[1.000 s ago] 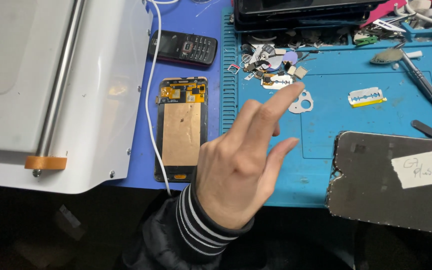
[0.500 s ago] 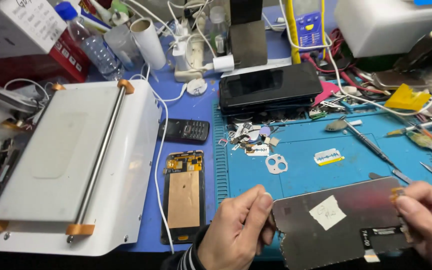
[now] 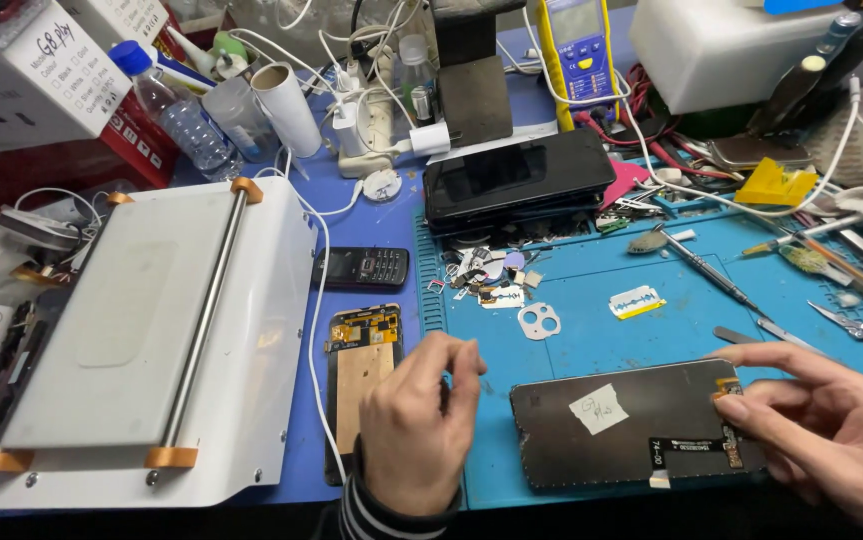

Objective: The person pries along the edge of a phone display assembly with a thin blade to separate it from the frame, then peels the display panel off the phone body. They apply a piece of tape to the panel, then wipe and rub the panel surface with a cloth.

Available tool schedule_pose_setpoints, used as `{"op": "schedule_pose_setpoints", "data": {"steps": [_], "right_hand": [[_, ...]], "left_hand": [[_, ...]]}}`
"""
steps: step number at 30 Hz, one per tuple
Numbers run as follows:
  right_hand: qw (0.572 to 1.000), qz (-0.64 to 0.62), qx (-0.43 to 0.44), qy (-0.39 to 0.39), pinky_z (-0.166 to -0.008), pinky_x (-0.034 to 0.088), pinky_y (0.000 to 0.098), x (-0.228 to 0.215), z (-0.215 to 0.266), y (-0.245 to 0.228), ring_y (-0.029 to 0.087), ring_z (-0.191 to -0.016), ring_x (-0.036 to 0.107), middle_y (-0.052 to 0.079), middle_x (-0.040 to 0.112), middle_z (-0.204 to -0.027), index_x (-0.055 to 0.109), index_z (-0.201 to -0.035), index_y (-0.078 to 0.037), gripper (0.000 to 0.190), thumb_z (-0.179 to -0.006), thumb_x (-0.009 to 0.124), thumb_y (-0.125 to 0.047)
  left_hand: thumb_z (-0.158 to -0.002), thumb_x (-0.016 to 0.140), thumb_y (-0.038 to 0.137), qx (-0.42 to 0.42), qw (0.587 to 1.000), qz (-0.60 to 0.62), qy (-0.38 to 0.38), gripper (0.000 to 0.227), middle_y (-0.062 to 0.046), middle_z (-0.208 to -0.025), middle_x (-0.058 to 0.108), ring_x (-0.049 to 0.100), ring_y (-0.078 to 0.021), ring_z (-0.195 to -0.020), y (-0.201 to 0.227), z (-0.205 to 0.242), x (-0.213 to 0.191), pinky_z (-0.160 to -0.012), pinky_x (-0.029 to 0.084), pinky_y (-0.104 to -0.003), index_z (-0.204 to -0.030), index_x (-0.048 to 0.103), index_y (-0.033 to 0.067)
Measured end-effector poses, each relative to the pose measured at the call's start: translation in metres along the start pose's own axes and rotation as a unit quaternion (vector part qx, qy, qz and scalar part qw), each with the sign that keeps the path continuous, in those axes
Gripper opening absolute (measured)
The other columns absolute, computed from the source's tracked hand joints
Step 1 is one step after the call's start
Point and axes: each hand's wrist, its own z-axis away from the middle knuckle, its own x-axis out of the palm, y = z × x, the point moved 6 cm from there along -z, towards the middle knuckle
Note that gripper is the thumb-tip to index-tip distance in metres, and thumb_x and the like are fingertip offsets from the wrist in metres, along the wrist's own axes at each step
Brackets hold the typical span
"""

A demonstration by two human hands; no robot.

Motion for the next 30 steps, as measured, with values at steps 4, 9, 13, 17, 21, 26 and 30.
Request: {"op": "schedule_pose_setpoints", "data": {"steps": [4, 9, 13, 17, 21, 26, 30], "right_hand": [[0.999, 0.047, 0.015, 0.013, -0.027, 0.036, 0.0440, 0.007, 0.000, -0.009, 0.042, -0.035, 0.057, 0.039, 0.076, -0.051, 0.078, -0.129, 0.001, 0.044, -0.085, 0.077, 0.004], [0.979, 0.189, -0.025, 0.076, -0.033, 0.043, 0.0371, 0.002, 0.010, -0.019, 0.030, -0.036, 0.060, 0.025, 0.082, -0.051, 0.084, -0.121, -0.010, 0.041, -0.080, 0.085, -0.007], [0.977, 0.183, -0.082, 0.074, -0.028, 0.048, 0.0404, -0.025, -0.010, 0.004, 0.034, -0.036, 0.063, 0.027, 0.073, -0.052, 0.080, -0.121, -0.003, 0.043, -0.078, 0.082, -0.008], [0.972, 0.212, 0.023, 0.096, -0.049, 0.055, 0.0450, -0.099, -0.079, 0.078, 0.042, -0.057, 0.070, 0.034, 0.077, -0.076, 0.068, -0.139, 0.000, 0.054, -0.091, 0.075, -0.021], [0.919, 0.235, -0.226, 0.223, -0.062, 0.051, 0.0416, -0.185, -0.092, 0.080, 0.036, -0.075, 0.062, 0.032, 0.067, -0.097, 0.065, -0.137, 0.018, 0.039, -0.102, 0.070, 0.001], [0.806, 0.339, -0.357, 0.329, -0.071, 0.060, 0.0422, -0.173, -0.037, -0.006, 0.039, -0.095, 0.069, 0.036, 0.070, -0.109, 0.070, -0.126, 0.025, 0.040, -0.097, 0.088, 0.003], [0.689, 0.609, -0.187, 0.346, -0.070, 0.065, 0.0311, -0.170, -0.068, -0.028, 0.019, -0.080, 0.079, 0.011, 0.081, -0.114, 0.076, -0.130, -0.006, 0.050, -0.102, 0.074, -0.048]], "left_hand": [[-0.091, 0.069, 0.011, -0.023, 0.994, 0.098, -0.036, 0.010, -0.001, -0.070, 0.072, 0.052, -0.0082, -0.046, 0.004, -0.001, -0.003, -0.039, 0.042, -0.023, -0.083, 0.071, 0.0066], [-0.078, 0.079, 0.005, 0.019, 0.996, 0.078, -0.037, 0.008, 0.001, -0.078, 0.079, 0.058, -0.0084, -0.048, 0.014, 0.000, -0.004, -0.042, 0.045, -0.022, -0.086, 0.078, 0.0058], [-0.072, 0.084, 0.009, 0.028, 0.998, -0.044, -0.042, 0.010, 0.007, -0.072, 0.076, 0.056, -0.0109, -0.043, 0.005, 0.009, -0.001, -0.042, 0.043, -0.028, -0.075, 0.074, 0.0108], [-0.072, 0.091, 0.023, 0.011, 0.996, -0.078, -0.047, 0.027, 0.007, -0.058, 0.068, 0.044, -0.0092, -0.038, 0.005, 0.008, -0.005, -0.036, 0.036, -0.027, -0.063, 0.068, 0.0127], [-0.079, 0.076, 0.010, 0.037, 0.984, -0.160, -0.061, 0.040, 0.007, -0.083, 0.075, 0.064, -0.0126, -0.050, 0.006, 0.005, -0.004, -0.048, 0.055, -0.033, -0.118, 0.067, 0.0172], [-0.073, 0.084, 0.012, 0.034, 0.978, -0.197, -0.055, 0.058, 0.001, -0.065, 0.076, 0.063, -0.0095, -0.043, 0.006, 0.009, -0.004, -0.038, 0.046, -0.028, -0.129, 0.072, 0.0139], [-0.073, 0.078, 0.004, 0.055, 0.980, -0.184, -0.044, 0.060, 0.001, -0.107, 0.070, 0.063, -0.0106, -0.052, 0.019, 0.010, -0.008, -0.048, 0.056, -0.032, -0.131, 0.069, 0.0175]]}}
